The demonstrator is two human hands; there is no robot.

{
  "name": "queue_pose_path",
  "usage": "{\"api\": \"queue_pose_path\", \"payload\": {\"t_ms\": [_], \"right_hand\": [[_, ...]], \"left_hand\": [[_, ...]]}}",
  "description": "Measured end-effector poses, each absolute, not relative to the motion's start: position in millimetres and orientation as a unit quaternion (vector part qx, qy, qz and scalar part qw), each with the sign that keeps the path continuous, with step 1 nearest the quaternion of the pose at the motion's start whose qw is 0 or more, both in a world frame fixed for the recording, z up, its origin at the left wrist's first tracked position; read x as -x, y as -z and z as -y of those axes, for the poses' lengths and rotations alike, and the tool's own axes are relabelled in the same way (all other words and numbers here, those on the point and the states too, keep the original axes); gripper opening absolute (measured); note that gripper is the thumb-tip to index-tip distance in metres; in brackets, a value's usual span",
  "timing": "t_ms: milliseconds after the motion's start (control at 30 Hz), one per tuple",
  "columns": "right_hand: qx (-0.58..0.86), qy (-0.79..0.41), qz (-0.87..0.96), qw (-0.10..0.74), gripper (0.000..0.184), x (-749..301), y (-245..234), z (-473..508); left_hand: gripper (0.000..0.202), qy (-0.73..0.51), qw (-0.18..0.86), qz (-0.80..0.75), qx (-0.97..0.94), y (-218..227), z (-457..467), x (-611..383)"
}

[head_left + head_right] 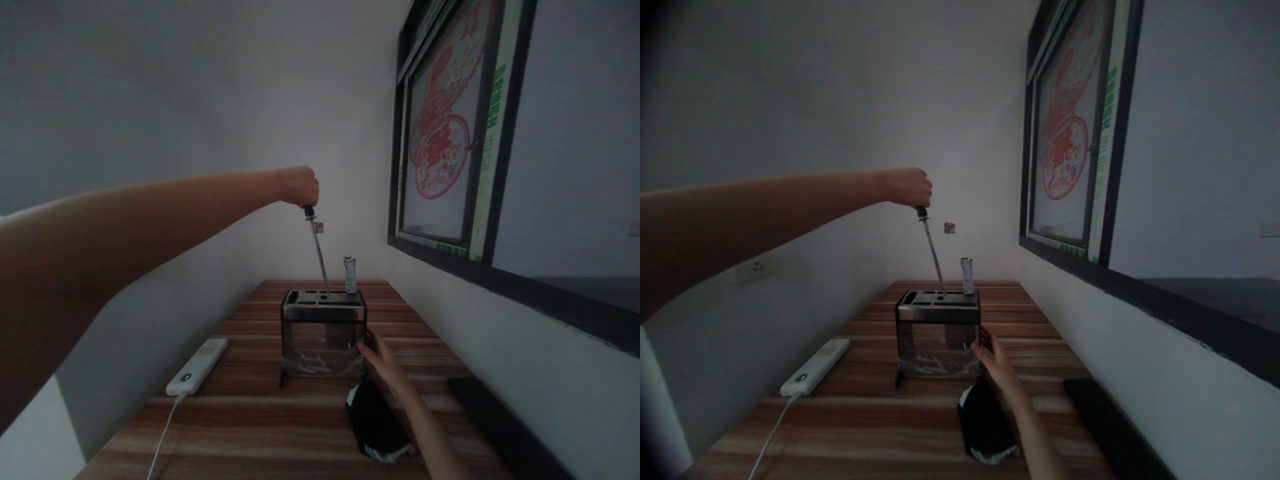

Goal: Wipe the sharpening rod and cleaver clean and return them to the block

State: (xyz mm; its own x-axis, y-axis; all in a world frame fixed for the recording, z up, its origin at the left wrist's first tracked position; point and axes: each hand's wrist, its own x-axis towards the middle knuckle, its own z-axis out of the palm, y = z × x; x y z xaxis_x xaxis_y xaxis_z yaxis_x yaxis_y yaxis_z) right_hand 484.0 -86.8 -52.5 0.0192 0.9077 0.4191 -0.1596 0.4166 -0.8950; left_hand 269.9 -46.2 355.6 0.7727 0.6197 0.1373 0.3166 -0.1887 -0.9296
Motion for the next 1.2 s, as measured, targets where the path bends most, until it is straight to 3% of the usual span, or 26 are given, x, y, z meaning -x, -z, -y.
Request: {"api": "queue_pose_path", "payload": {"t_ms": [467,1200], "right_hand": [[0.328,-0.423,0.563,0.63,0.045,-485.8,57.8,81.3],[0.322,-0.406,0.595,0.614,0.046,-488.2,66.5,74.5]], "left_hand": [[0.015,-0.113,0.509,0.303,0.798,-345.9,45.4,-267.2],[0.016,-0.187,0.588,0.245,0.748,-332.0,42.4,-272.9]]}}
